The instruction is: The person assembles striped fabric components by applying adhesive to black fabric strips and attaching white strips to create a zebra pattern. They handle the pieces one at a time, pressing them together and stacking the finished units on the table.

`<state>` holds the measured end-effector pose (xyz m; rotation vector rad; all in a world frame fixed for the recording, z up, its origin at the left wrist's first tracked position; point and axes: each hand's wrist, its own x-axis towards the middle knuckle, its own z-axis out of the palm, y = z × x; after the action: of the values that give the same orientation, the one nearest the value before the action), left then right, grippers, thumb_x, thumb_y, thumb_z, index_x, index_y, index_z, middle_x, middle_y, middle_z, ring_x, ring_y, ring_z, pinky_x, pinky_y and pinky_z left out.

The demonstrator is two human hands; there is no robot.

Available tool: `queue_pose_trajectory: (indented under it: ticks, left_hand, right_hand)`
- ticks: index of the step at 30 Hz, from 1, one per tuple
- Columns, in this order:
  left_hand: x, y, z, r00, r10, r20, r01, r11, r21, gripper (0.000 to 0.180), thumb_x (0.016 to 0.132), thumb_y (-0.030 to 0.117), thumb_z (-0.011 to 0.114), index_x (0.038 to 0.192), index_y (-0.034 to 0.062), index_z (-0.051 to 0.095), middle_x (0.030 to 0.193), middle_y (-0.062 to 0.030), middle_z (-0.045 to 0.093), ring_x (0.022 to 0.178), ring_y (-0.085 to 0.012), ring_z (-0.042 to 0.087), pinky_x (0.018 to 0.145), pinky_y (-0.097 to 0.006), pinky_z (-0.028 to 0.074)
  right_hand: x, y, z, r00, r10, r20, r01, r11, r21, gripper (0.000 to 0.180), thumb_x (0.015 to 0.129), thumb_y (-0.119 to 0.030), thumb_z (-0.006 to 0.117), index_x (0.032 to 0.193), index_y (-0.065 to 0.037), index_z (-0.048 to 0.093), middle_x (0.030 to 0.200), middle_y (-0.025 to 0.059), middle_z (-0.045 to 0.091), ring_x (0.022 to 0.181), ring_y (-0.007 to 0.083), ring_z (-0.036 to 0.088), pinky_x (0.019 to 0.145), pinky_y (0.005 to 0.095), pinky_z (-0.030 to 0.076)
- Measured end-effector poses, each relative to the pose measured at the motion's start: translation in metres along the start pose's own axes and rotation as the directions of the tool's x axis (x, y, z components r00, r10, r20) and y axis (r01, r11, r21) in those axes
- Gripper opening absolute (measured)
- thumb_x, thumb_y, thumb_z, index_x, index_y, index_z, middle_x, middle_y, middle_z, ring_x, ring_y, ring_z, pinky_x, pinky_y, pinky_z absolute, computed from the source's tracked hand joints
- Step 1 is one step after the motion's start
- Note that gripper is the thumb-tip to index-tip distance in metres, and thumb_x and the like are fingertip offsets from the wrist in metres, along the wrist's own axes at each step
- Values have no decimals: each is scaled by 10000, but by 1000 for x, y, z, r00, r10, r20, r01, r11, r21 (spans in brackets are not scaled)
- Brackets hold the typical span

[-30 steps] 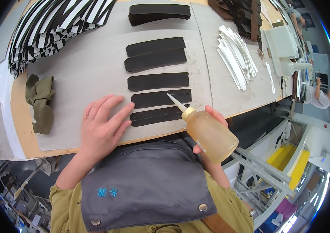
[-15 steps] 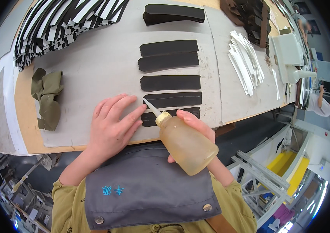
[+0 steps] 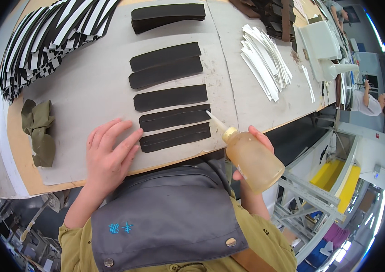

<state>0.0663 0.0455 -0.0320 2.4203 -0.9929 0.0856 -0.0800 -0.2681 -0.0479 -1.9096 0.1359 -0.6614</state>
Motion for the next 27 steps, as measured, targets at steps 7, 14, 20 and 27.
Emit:
queue_pose_trajectory:
  ticks: [7, 14, 20, 27]
  left_hand:
    - [0, 1, -1, 1000, -7, -3, 7, 1000, 26, 357, 858, 106, 766, 1210, 167, 765, 1284, -48, 653, 1225, -291, 607, 1024, -428, 437]
    - [0, -1, 0, 999, 15, -29, -14, 1000, 22, 368, 838, 60, 773, 1189, 169, 774, 1267, -58, 662, 1206, -309, 622, 1000, -431, 456]
    - [0, -3, 0, 999, 12, -37, -12, 1000, 8, 385, 811, 59, 792, 1175, 184, 778, 1230, -38, 663, 1170, -295, 628, 971, -431, 474]
    - [-1, -4, 1, 999, 18, -39, -18, 1000, -14, 419, 779, 57, 796, 1173, 196, 777, 1214, -28, 660, 1173, -288, 622, 970, -436, 474]
  right_hand:
    - [-1, 0, -1, 999, 39, -13, -39, 999, 10, 1120, 610, -565, 981, 1422, 40, 503, 1396, 232, 622, 1295, 310, 619, 1074, 405, 524]
    - [5, -2, 20, 991, -52, 122, 42, 996, 80, 1065, 598, -461, 1022, 1409, 30, 537, 1401, 238, 621, 1301, 310, 619, 1093, 398, 513]
    - [13, -16, 46, 957, -4, 291, -68, 970, 235, 1031, 599, -323, 1049, 1424, 26, 536, 1397, 249, 624, 1311, 321, 621, 1081, 400, 529]
    - [25, -17, 73, 906, -102, 410, -37, 947, 319, 1046, 602, -353, 1045, 1427, 29, 527, 1403, 240, 621, 1318, 330, 615, 1061, 429, 544]
